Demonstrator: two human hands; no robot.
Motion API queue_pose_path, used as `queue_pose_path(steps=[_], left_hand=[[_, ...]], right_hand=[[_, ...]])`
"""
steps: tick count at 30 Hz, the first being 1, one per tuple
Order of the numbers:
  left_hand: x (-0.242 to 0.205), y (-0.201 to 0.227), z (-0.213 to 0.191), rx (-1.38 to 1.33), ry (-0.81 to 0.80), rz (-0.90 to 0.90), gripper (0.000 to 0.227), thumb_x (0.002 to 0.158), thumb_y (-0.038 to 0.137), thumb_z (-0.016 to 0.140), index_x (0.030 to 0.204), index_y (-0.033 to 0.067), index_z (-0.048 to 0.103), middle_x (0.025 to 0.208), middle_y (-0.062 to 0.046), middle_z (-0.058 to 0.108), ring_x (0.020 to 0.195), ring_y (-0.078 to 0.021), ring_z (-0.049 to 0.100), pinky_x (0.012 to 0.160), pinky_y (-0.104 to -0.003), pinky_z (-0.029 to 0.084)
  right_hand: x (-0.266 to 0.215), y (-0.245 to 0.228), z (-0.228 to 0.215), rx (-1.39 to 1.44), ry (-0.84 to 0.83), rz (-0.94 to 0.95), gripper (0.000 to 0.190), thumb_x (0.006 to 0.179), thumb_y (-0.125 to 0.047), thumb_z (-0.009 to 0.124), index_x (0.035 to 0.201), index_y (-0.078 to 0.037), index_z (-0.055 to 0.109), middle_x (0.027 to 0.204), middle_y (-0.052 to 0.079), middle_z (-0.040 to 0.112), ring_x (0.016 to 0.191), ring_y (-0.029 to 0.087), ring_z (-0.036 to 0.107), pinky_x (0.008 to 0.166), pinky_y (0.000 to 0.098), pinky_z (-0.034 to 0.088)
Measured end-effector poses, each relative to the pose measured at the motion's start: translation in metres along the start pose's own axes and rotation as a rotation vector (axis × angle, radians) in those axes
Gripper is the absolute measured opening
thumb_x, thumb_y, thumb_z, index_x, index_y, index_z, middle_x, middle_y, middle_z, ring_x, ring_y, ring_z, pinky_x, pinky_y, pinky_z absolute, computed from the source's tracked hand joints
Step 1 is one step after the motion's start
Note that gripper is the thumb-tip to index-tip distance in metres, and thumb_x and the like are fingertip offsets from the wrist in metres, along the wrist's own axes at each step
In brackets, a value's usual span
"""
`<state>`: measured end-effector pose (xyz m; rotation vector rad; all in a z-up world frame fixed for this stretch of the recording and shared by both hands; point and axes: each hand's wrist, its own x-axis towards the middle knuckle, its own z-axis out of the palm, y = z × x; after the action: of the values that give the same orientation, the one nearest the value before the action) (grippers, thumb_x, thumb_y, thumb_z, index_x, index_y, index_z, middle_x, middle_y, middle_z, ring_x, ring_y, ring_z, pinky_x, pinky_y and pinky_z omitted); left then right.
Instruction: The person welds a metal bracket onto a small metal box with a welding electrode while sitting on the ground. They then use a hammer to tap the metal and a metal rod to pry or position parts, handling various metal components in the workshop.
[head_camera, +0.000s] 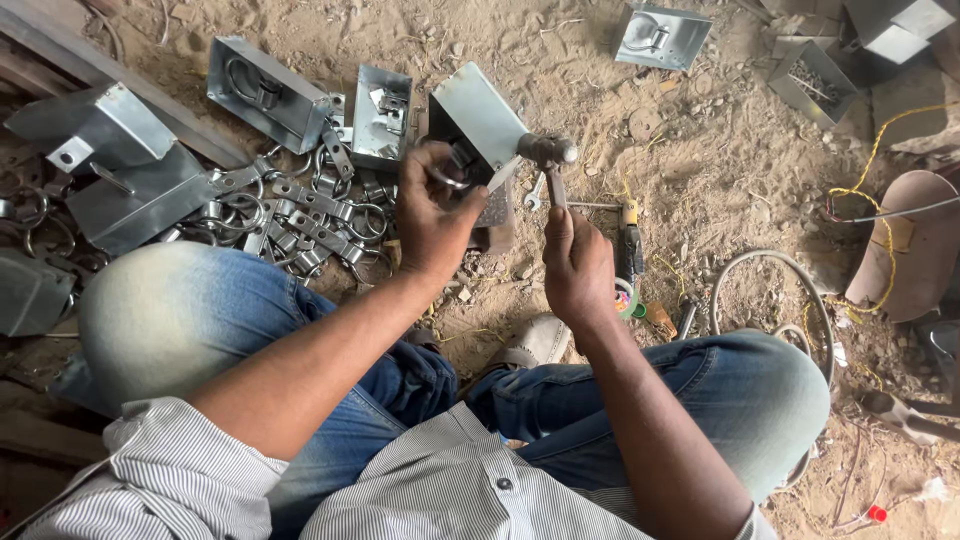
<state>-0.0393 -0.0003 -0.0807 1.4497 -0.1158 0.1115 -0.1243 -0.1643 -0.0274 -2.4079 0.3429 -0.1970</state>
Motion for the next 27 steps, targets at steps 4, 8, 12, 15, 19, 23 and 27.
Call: queue_pose_path(steps=[4, 8, 12, 15, 19, 23, 27], left_hand=[[-0.009, -0.007, -0.008, 0.217, 0.025, -0.085, 0.065, 0.079, 0.015, 0.090, 0.132, 0.0099, 0.053, 0.113, -0.007, 0.066, 0.101, -0.0167, 0.068, 0.090, -0.033, 0.061], [-0.015, -0.001, -0.015, 0.554, 0.052, -0.047, 0.080, 0.075, 0.018, 0.092, 0.140, 0.0077, 0.047, 0.125, -0.011, 0.060, 0.114, -0.0245, 0.062, 0.098, -0.040, 0.052], [-0.015, 0.001, -0.021, 0.834, -0.073, -0.295, 0.092, 0.074, 0.028, 0.089, 0.151, 0.0208, 0.039, 0.133, -0.015, 0.049, 0.127, -0.0349, 0.050, 0.102, -0.051, 0.044], [-0.015, -0.006, -0.022, 0.976, -0.090, -0.250, 0.087, 0.074, 0.033, 0.089, 0.148, 0.0266, 0.042, 0.144, -0.023, 0.034, 0.133, -0.0441, 0.035, 0.103, -0.064, 0.032], [-0.009, -0.017, -0.027, 0.991, -0.076, -0.102, 0.051, 0.084, 0.033, 0.084, 0.129, 0.0236, 0.062, 0.146, -0.022, 0.032, 0.138, -0.0438, 0.032, 0.111, -0.064, 0.028], [0.007, -0.020, -0.033, 1.035, -0.063, 0.120, 0.019, 0.091, 0.032, 0.077, 0.104, 0.0173, 0.076, 0.144, -0.020, 0.045, 0.137, -0.0402, 0.041, 0.115, -0.059, 0.031], [0.041, -0.015, -0.053, 0.905, -0.215, 0.201, 0.025, 0.097, 0.025, 0.068, 0.120, 0.0152, 0.070, 0.143, -0.019, 0.059, 0.126, -0.0355, 0.062, 0.098, -0.042, 0.056]], right_hand=[[-0.001, -0.003, -0.001, 0.022, -0.001, -0.005, 0.064, 0.110, -0.052, 0.027, 0.075, -0.006, 0.054, 0.058, 0.011, 0.056, 0.051, 0.027, 0.056, 0.048, 0.0477, 0.042], [-0.002, -0.009, -0.003, 0.045, 0.014, -0.023, 0.061, 0.110, -0.050, 0.029, 0.077, -0.004, 0.054, 0.059, 0.013, 0.057, 0.053, 0.031, 0.058, 0.052, 0.0503, 0.042], [-0.003, -0.012, -0.004, 0.043, 0.040, -0.055, 0.059, 0.111, -0.046, 0.032, 0.080, -0.002, 0.055, 0.062, 0.017, 0.058, 0.056, 0.038, 0.058, 0.057, 0.0535, 0.042], [-0.001, -0.013, -0.004, 0.002, 0.027, -0.005, 0.058, 0.110, -0.044, 0.032, 0.080, -0.002, 0.057, 0.062, 0.019, 0.058, 0.057, 0.040, 0.059, 0.057, 0.0554, 0.041], [-0.002, -0.011, -0.003, 0.002, 0.027, -0.011, 0.059, 0.111, -0.045, 0.031, 0.079, -0.003, 0.058, 0.060, 0.017, 0.059, 0.056, 0.036, 0.060, 0.055, 0.0539, 0.042], [0.001, -0.009, -0.001, 0.040, 0.033, 0.034, 0.061, 0.110, -0.047, 0.031, 0.077, -0.004, 0.059, 0.059, 0.012, 0.059, 0.052, 0.027, 0.061, 0.051, 0.0477, 0.046], [0.007, -0.001, -0.002, 0.140, 0.073, 0.106, 0.057, 0.110, -0.043, 0.033, 0.076, -0.007, 0.061, 0.061, 0.007, 0.062, 0.051, 0.020, 0.060, 0.048, 0.0409, 0.046]])
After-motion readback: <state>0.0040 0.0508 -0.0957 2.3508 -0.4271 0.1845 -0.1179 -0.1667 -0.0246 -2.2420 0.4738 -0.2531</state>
